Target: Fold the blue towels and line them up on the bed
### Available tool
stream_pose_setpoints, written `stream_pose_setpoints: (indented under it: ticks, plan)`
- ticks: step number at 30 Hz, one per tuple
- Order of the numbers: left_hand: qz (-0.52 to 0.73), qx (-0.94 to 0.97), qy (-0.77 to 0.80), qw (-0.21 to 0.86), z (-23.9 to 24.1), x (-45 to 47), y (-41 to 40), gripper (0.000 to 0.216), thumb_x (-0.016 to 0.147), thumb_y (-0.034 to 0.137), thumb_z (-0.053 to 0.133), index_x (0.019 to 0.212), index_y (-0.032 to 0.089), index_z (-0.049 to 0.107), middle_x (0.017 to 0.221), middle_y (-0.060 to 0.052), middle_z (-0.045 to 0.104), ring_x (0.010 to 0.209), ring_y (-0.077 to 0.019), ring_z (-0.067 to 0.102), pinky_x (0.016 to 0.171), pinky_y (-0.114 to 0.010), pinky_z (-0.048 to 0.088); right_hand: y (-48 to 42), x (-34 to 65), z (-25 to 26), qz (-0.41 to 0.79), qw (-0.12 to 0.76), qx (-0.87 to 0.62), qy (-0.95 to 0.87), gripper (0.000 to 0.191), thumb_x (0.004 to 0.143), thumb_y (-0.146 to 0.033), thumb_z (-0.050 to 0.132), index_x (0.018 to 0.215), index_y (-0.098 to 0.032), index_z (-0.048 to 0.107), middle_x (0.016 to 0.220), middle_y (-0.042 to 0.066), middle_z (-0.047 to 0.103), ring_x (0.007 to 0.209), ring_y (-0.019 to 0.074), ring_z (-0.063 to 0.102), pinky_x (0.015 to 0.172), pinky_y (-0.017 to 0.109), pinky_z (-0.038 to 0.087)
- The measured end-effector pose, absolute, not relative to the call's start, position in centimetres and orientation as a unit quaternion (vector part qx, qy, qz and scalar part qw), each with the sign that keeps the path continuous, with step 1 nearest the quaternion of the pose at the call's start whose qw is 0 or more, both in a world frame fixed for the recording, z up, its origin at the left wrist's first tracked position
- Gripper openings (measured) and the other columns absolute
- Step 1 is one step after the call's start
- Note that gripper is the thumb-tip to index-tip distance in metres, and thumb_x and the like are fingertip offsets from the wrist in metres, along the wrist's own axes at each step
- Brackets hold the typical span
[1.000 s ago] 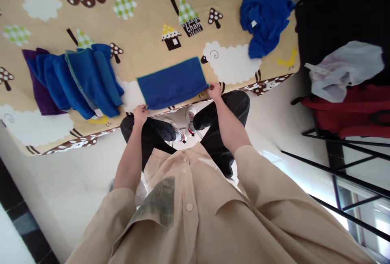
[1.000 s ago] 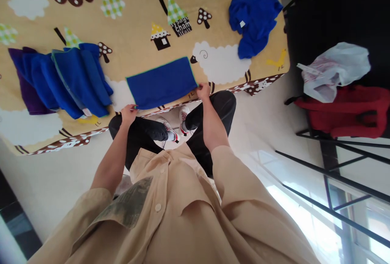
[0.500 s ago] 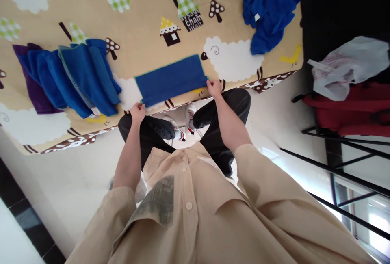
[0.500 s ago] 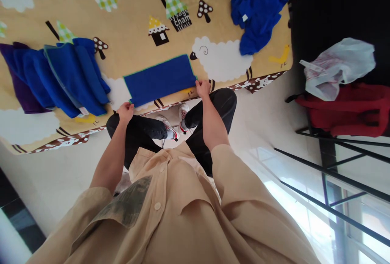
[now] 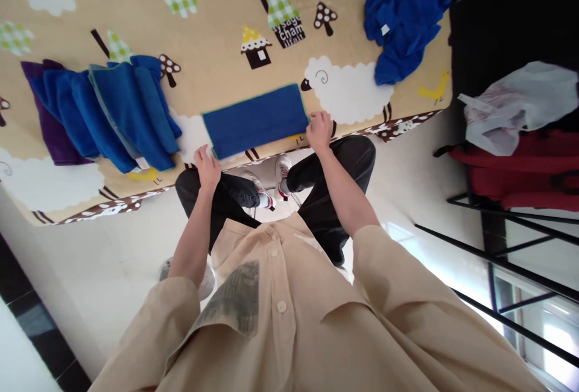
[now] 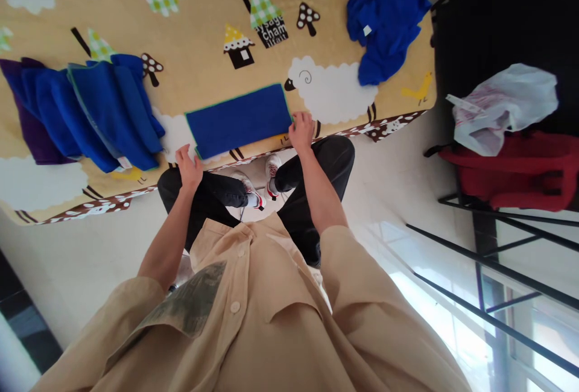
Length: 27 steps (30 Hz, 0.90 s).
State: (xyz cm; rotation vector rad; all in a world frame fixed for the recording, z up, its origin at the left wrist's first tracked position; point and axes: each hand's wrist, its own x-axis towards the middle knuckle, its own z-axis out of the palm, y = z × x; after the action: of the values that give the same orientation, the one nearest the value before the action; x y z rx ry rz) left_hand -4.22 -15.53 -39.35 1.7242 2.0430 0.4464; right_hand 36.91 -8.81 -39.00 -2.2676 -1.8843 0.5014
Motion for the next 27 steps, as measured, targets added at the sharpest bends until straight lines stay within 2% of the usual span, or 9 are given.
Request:
stream_pose_setpoints:
  ticks: [4,8,12,15,17,21,27]
  plan:
    - [0.090,0.738,0.623,0.243,-39.0,-2.6,-16.1,0.059,0.101,0.021,0.041,0.159,0.012,0.046,0.170,-0.020,0.041,0.163,-0.0285,0.031,0.136,-0.051,0.023,-9.4,35.7,-38.3,0.219,0.010,-0.638,-0.738,0.061,0.097,-0.016,0.044,0.158,-0.015,0.053,0.162,0.016,0.052,0.153,0.0341,0.041,0.128,0.058,0.029]
    - [0.035,0.742,0.619,0.255,-40.2,-1.4,-15.3,0.072,0.094,0.012,0.043,0.165,0.006,0.038,0.175,-0.021,0.031,0.167,-0.0301,0.018,0.137,-0.057,0.018,-9.3,34.9,-39.3,0.245,-0.017,-0.624,-0.742,0.070,0.092,-0.012,0.046,0.162,-0.011,0.049,0.168,0.014,0.047,0.158,0.0316,0.036,0.132,0.058,0.025]
    - [0.005,0.724,0.640,0.258,-41.4,-0.9,-13.9,0.075,0.091,0.006,0.039,0.167,0.003,0.036,0.173,-0.023,0.033,0.167,-0.0297,0.020,0.137,-0.058,0.018,-8.4,34.8,-40.5,0.232,-0.032,-0.642,-0.730,0.067,0.096,-0.006,0.039,0.163,-0.005,0.044,0.172,0.016,0.040,0.163,0.0250,0.029,0.133,0.050,0.023]
    - [-0.006,0.714,0.655,0.250,-41.8,-0.9,-12.8,0.070,0.096,0.005,0.031,0.165,0.000,0.039,0.171,-0.026,0.035,0.166,-0.0309,0.023,0.137,-0.057,0.019,-7.6,34.9,-41.0,0.220,-0.049,-0.651,-0.725,0.063,0.099,-0.006,0.045,0.162,-0.002,0.042,0.171,0.020,0.040,0.163,0.0253,0.030,0.132,0.051,0.022]
    - [-0.008,0.715,0.653,0.249,-41.9,-1.1,-12.2,0.067,0.098,0.005,0.028,0.164,-0.001,0.041,0.169,-0.027,0.037,0.165,-0.0317,0.026,0.136,-0.057,0.022,-7.2,35.1,-41.1,0.214,-0.060,-0.650,-0.726,0.060,0.100,-0.006,0.045,0.160,-0.006,0.045,0.170,0.018,0.043,0.161,0.0251,0.034,0.130,0.052,0.025]
    - [-0.017,0.729,0.638,0.249,-41.5,-1.7,-11.8,0.067,0.097,0.004,0.030,0.162,0.002,0.046,0.166,-0.027,0.043,0.162,-0.0324,0.032,0.134,-0.055,0.028,-6.9,35.3,-40.8,0.202,-0.067,-0.647,-0.732,0.061,0.100,0.000,0.028,0.155,-0.007,0.056,0.165,0.015,0.051,0.158,0.0263,0.041,0.127,0.051,0.031]
    - [-0.055,0.736,0.629,0.243,-40.0,-2.1,-13.8,0.067,0.094,0.002,0.031,0.158,0.001,0.051,0.161,-0.029,0.049,0.158,-0.0320,0.042,0.130,-0.052,0.034,-8.5,34.9,-39.2,0.213,-0.081,-0.634,-0.739,0.056,0.099,-0.001,0.035,0.145,-0.010,0.065,0.156,0.016,0.061,0.150,0.0289,0.050,0.120,0.048,0.037]
